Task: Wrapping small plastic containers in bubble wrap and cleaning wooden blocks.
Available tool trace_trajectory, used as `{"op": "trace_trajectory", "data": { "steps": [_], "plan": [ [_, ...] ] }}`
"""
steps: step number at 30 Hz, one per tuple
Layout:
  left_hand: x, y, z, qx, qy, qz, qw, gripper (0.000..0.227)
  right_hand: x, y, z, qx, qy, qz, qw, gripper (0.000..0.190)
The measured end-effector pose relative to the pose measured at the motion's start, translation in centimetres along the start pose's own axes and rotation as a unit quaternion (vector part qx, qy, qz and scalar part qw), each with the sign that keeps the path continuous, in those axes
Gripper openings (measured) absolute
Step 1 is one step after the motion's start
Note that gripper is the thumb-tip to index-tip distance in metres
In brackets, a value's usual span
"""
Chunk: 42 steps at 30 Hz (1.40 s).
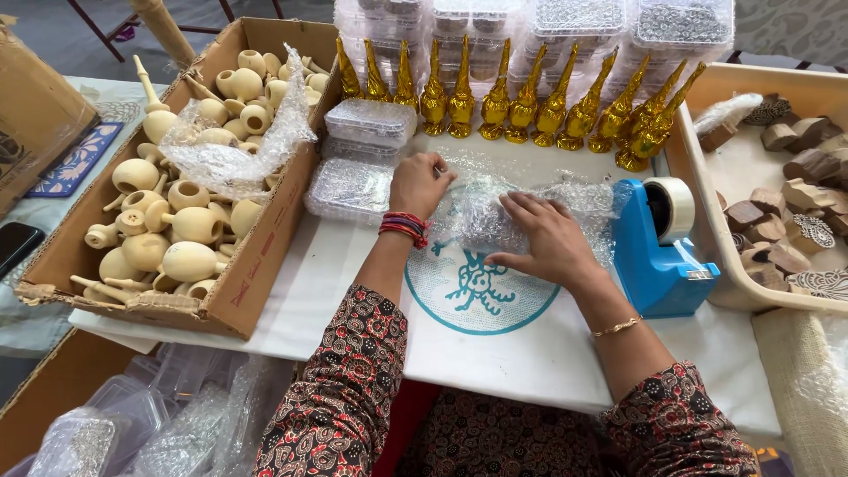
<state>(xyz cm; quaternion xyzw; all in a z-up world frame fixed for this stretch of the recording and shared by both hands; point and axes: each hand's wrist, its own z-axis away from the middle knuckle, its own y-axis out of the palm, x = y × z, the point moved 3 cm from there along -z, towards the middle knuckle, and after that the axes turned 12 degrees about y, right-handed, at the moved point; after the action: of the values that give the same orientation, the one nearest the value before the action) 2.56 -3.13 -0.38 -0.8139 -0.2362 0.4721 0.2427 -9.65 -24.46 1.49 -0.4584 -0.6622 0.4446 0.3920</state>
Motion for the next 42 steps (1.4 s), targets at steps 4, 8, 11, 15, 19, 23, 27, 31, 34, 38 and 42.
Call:
{"op": "trace_trajectory", "data": {
  "steps": [4, 8, 11, 15, 19, 23, 27, 31, 34, 38, 42],
  "plan": [
    [-2.1, -0.3, 0.4, -0.004, 0.078, -0.12, 0.99, 0.04, -1.0, 0.8, -0.1, 0.056, 0.047, -0.003, 0.997, 0.125],
    [-5.6, -0.5, 1.1, 0.018, 0.236, -0.141, 0.961, 0.063, -1.5, 1.1, -0.4, 0.066, 0.067, 0.01, 0.995, 0.133],
    [-7.4, 0.9, 2.7, 0.194, 0.235, -0.084, 0.949, 0.087, -2.3, 2.0, -0.6, 0.079, 0.093, -0.001, 0.993, 0.134],
    [-5.0, 3.3, 3.0, 0.274, 0.232, -0.117, 0.926, 0.11, -2.6, 2.0, -0.8, 0.077, 0.099, -0.032, 0.992, 0.133],
    [-5.1, 2.9, 2.9, 0.294, 0.203, -0.138, 0.924, 0.112, -2.5, 2.0, -1.0, 0.091, 0.132, -0.048, 0.986, 0.131],
    [-5.2, 2.9, 2.7, 0.305, 0.182, -0.142, 0.924, 0.108, -2.5, 1.9, -1.2, 0.104, 0.158, -0.058, 0.98, 0.127],
    [-5.4, 2.5, 2.3, 0.311, 0.166, -0.118, 0.928, 0.108, -2.9, 2.5, -1.8, 0.117, 0.157, -0.057, 0.979, 0.123],
    [-4.8, 2.8, 1.7, 0.32, 0.169, -0.101, 0.927, 0.107, -3.1, 2.8, -1.9, 0.142, 0.192, -0.072, 0.968, 0.122],
    [-5.1, 2.6, 1.5, 0.321, 0.183, -0.102, 0.924, 0.105, -3.0, 2.7, -2.0, 0.131, 0.194, -0.074, 0.969, 0.12],
    [-4.8, 2.6, 1.8, 0.311, 0.193, -0.074, 0.928, 0.103, -2.8, 2.8, -2.1, 0.136, 0.199, -0.071, 0.968, 0.112],
    [-3.0, 4.1, 1.7, 0.295, 0.212, -0.052, 0.93, 0.102, -3.1, 2.7, -1.7, 0.131, 0.185, -0.08, 0.971, 0.114]
  ]
}}
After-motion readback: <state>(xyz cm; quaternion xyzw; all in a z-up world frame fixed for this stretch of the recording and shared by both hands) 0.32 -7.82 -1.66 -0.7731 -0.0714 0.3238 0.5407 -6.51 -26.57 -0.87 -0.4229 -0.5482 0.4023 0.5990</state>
